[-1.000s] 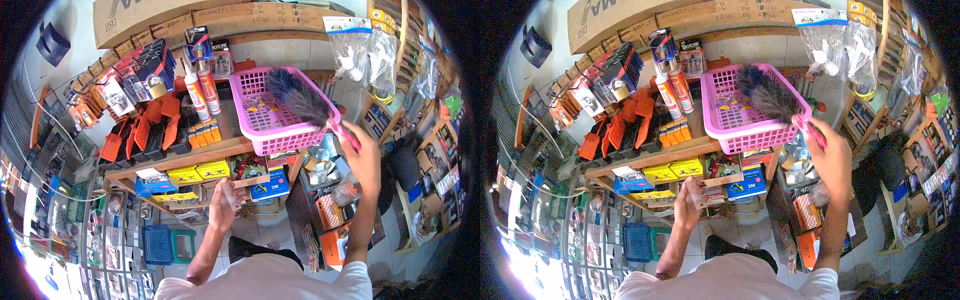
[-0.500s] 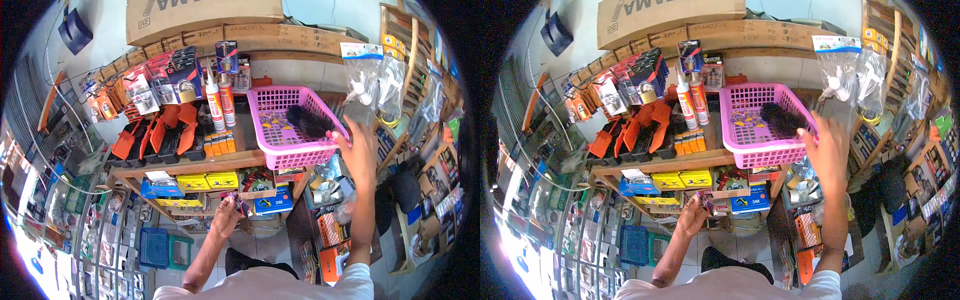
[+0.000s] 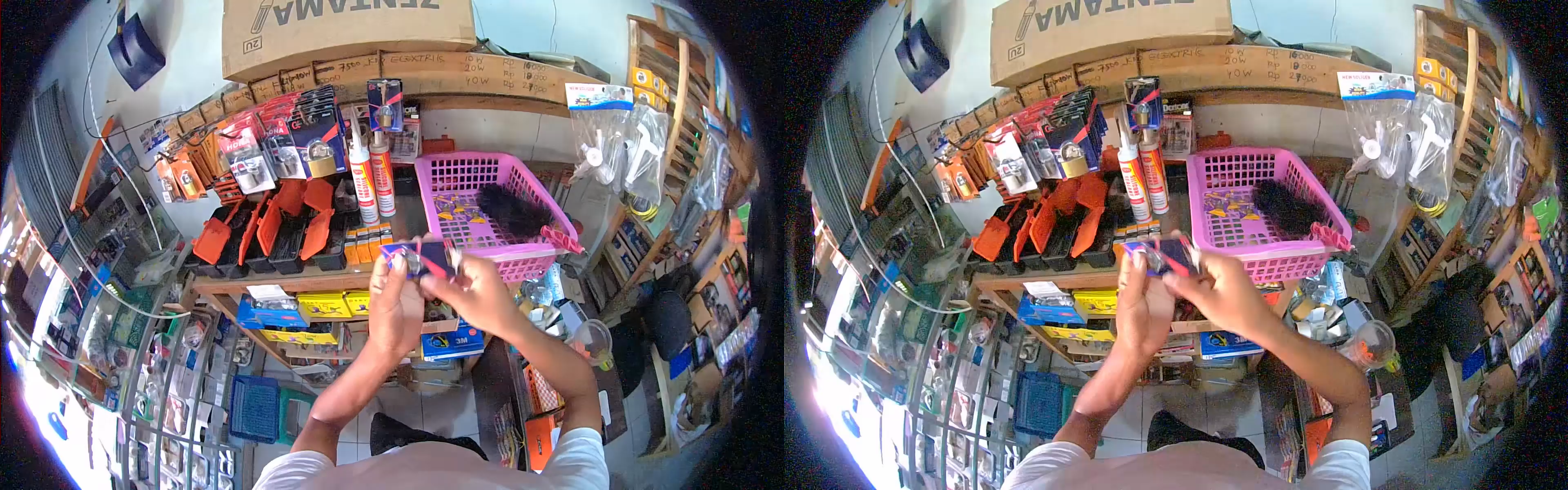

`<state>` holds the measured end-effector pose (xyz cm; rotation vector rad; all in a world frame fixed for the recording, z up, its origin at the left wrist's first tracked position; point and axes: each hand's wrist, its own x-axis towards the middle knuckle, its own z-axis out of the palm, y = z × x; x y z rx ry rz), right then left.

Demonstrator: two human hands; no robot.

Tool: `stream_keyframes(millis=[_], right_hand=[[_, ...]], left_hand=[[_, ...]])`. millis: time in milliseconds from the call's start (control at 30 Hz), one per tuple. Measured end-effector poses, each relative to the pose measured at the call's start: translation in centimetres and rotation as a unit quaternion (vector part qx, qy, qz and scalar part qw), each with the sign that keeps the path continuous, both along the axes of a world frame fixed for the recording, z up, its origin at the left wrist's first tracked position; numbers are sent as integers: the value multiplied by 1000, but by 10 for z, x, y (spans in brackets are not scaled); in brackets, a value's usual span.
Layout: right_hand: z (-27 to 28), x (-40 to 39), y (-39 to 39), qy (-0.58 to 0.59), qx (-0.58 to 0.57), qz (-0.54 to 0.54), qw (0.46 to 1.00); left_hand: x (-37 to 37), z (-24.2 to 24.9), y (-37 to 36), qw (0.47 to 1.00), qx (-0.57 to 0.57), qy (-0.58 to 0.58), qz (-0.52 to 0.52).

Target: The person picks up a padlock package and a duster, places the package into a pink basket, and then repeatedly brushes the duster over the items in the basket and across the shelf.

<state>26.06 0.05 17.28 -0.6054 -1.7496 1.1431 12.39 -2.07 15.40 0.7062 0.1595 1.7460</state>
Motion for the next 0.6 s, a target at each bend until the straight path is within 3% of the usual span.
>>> stream_keyframes(millis=[67, 100, 167, 233, 367, 400, 600], right_hand=[[24, -1, 11, 65, 32, -3, 997], [32, 0, 20, 87, 35, 4, 996], [58, -3, 27, 93, 14, -3, 996], [77, -13, 41, 123, 105, 9, 987], [117, -29, 63, 106, 121, -48, 986], [123, -33, 73, 117, 145, -51, 981], [135, -40, 89, 127, 63, -48, 989]], left_hand=[[-2, 10, 7, 993, 79, 83, 38], [-1, 17, 14, 988, 68, 77, 113], [-11, 28, 27, 978, 59, 148, 136], [-15, 56, 33, 970, 36, 176, 164], [-27, 97, 61, 955, 48, 214, 199], [-24, 107, 64, 962, 65, 178, 197], [-32, 116, 75, 960, 70, 189, 196]])
